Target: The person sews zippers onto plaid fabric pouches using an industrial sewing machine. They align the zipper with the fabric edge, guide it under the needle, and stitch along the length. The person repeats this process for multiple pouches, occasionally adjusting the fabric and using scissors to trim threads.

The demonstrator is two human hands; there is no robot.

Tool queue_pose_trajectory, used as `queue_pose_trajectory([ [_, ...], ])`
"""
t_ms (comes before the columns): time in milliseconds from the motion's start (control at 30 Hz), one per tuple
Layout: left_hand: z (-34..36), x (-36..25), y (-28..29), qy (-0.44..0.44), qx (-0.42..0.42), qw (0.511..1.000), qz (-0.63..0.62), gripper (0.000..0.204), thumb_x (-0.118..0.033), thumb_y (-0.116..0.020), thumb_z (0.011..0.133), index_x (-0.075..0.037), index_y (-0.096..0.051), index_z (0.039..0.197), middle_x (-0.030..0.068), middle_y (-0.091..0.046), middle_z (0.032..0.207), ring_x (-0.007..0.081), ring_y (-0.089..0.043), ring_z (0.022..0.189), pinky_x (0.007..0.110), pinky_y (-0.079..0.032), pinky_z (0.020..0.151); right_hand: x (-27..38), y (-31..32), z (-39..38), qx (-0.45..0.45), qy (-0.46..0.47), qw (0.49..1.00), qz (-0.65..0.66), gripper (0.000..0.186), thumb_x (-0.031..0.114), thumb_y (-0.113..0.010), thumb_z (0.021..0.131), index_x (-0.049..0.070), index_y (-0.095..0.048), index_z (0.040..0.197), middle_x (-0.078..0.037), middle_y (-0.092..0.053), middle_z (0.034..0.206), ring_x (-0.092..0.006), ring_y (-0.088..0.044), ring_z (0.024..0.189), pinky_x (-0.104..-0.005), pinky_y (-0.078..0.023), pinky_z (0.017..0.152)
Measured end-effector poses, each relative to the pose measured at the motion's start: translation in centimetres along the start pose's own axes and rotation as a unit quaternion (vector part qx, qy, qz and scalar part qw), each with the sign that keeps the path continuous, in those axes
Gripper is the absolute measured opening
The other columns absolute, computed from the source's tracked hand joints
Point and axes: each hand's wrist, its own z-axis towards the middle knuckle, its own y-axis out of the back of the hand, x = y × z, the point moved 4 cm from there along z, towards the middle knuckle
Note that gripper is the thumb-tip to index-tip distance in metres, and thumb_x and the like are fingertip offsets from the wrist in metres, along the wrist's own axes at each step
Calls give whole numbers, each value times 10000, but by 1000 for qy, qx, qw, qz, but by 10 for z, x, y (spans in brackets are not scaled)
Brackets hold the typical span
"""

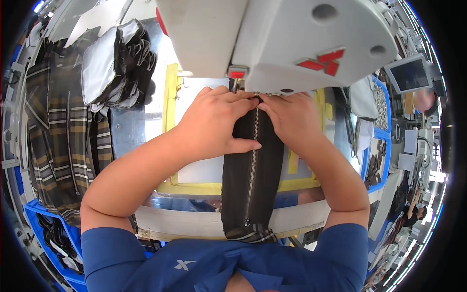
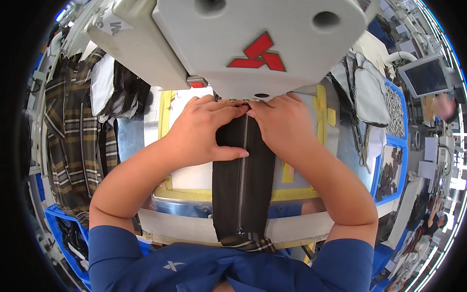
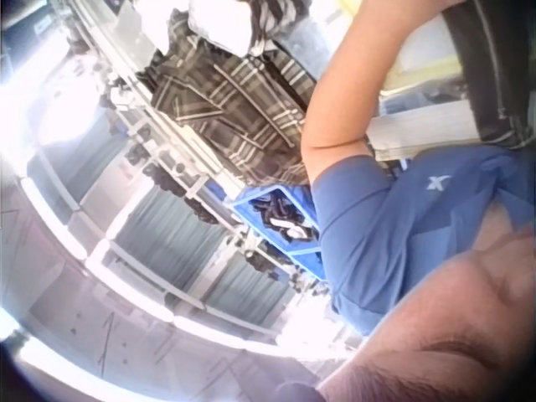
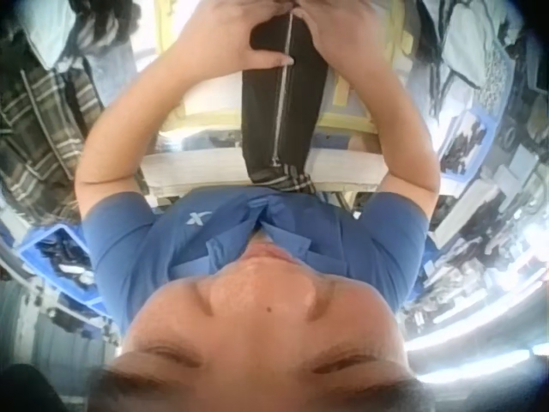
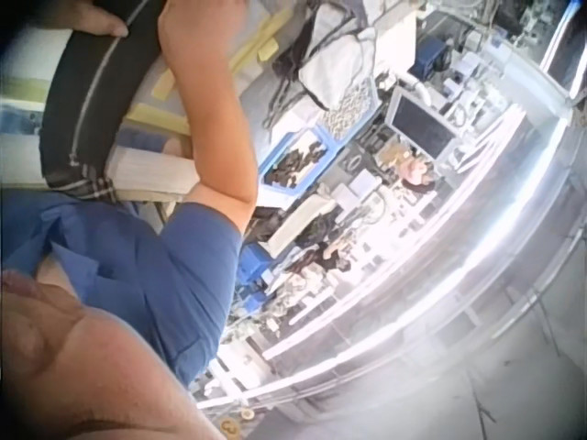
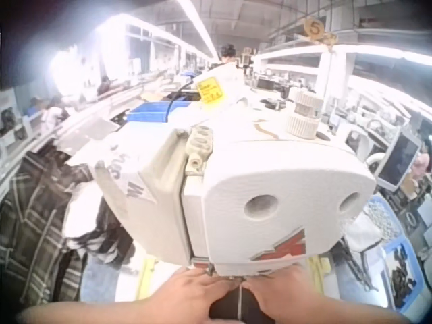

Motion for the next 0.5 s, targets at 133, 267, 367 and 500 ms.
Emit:
queue_pose_trajectory([
  [133,0,0,0,-4,0,1000,-17,799,-508,-913,729,-40,-733,1352,120,-748,1324,313,-672,1123,422,-478,1034,1,0,0,30,-11,999,-20,152,173,-744,956,90,-800,1070,-56,-764,916,-285,-735,946,-437,-553,906],
  [267,0,-5,-3,-11,-18,1000,-1,790,-506,-907,732,-40,-736,1347,114,-752,1311,307,-681,1134,419,-483,1013,0,2,1,3,-8,1000,-12,118,169,-750,943,104,-805,1025,-40,-759,871,-267,-740,886,-432,-555,859],
  [367,0,-3,-1,-5,5,1000,22,800,-517,-903,729,-46,-734,1353,110,-744,1328,295,-680,1129,408,-487,988,0,1,-1,31,-22,999,-12,95,165,-738,938,111,-799,986,-24,-751,832,-252,-740,836,-424,-554,820],
  [500,-4,-8,6,5,18,998,62,808,-530,-889,747,-38,-723,1366,104,-735,1344,280,-677,1125,399,-489,952,5,-3,1,48,-18,998,-23,89,161,-718,931,118,-782,974,-19,-749,826,-247,-741,833,-416,-550,797],
])
